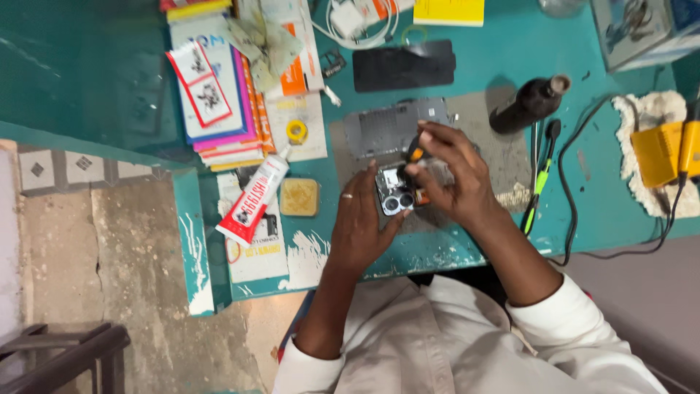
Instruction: The person cleans the back of a white smartphone with a card and a liquid from a bottle. They then place the phone on the workbench and use a screwdriver to remove screws from the internal components.
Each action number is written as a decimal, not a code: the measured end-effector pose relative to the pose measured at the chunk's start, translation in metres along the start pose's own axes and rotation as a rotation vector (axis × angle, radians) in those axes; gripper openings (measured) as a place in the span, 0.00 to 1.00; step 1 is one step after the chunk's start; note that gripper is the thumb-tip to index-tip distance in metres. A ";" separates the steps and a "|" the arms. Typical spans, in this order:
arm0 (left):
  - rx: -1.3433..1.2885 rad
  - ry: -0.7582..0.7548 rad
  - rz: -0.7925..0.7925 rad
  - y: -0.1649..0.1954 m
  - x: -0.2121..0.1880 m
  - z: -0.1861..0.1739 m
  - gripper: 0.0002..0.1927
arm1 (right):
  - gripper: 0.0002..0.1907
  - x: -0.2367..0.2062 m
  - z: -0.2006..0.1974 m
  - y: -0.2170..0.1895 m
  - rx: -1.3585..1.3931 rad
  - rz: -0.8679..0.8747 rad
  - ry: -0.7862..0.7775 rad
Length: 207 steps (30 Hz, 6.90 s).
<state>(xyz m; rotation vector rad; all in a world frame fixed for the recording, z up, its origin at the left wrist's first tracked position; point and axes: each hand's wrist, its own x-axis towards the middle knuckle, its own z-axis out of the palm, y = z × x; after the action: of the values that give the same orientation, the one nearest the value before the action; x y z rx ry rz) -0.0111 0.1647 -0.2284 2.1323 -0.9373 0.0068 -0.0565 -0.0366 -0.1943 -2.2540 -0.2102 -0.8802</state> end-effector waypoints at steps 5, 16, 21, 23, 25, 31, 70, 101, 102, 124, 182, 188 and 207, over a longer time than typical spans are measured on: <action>-0.027 0.077 0.083 0.001 0.004 -0.008 0.47 | 0.17 0.026 0.007 -0.009 0.153 0.049 0.096; -0.061 0.059 0.057 -0.004 -0.003 -0.020 0.46 | 0.11 0.039 0.015 -0.037 0.108 0.082 0.063; -0.055 0.058 0.063 -0.005 -0.008 -0.019 0.45 | 0.07 0.036 0.016 -0.036 0.123 0.151 0.020; -0.066 0.055 0.056 -0.004 -0.008 -0.020 0.45 | 0.06 0.035 0.018 -0.035 0.073 0.073 0.038; -0.067 0.056 0.061 -0.004 -0.006 -0.021 0.45 | 0.07 0.036 0.019 -0.033 0.070 0.061 0.078; -0.052 0.037 0.063 -0.002 -0.007 -0.022 0.46 | 0.07 0.036 0.016 -0.034 0.147 0.128 0.074; -0.044 0.025 0.047 -0.007 -0.003 -0.025 0.45 | 0.09 0.036 0.019 -0.033 0.268 0.197 0.116; -0.105 0.004 0.094 -0.004 0.001 -0.023 0.45 | 0.11 0.031 0.012 -0.033 0.118 0.199 0.100; -0.111 0.004 0.069 -0.006 -0.003 -0.026 0.44 | 0.12 0.030 0.017 -0.033 0.121 0.195 0.070; -0.045 0.021 0.043 0.000 -0.004 -0.015 0.45 | 0.16 0.023 0.010 -0.023 0.171 0.203 0.137; 0.546 -0.047 0.246 0.027 0.040 0.008 0.04 | 0.25 -0.089 -0.040 -0.045 -0.154 0.161 0.188; 0.583 -0.030 0.247 0.027 0.038 0.006 0.05 | 0.26 -0.090 -0.037 -0.046 -0.175 0.140 0.176; 0.555 -0.034 0.279 0.027 0.034 -0.006 0.05 | 0.26 -0.086 -0.033 -0.054 -0.166 0.155 0.170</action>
<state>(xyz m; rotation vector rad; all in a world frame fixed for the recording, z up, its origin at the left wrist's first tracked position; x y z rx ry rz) -0.0018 0.1366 -0.1963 2.4783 -1.3664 0.4152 -0.1598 -0.0099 -0.2027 -2.2948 0.1177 -1.0316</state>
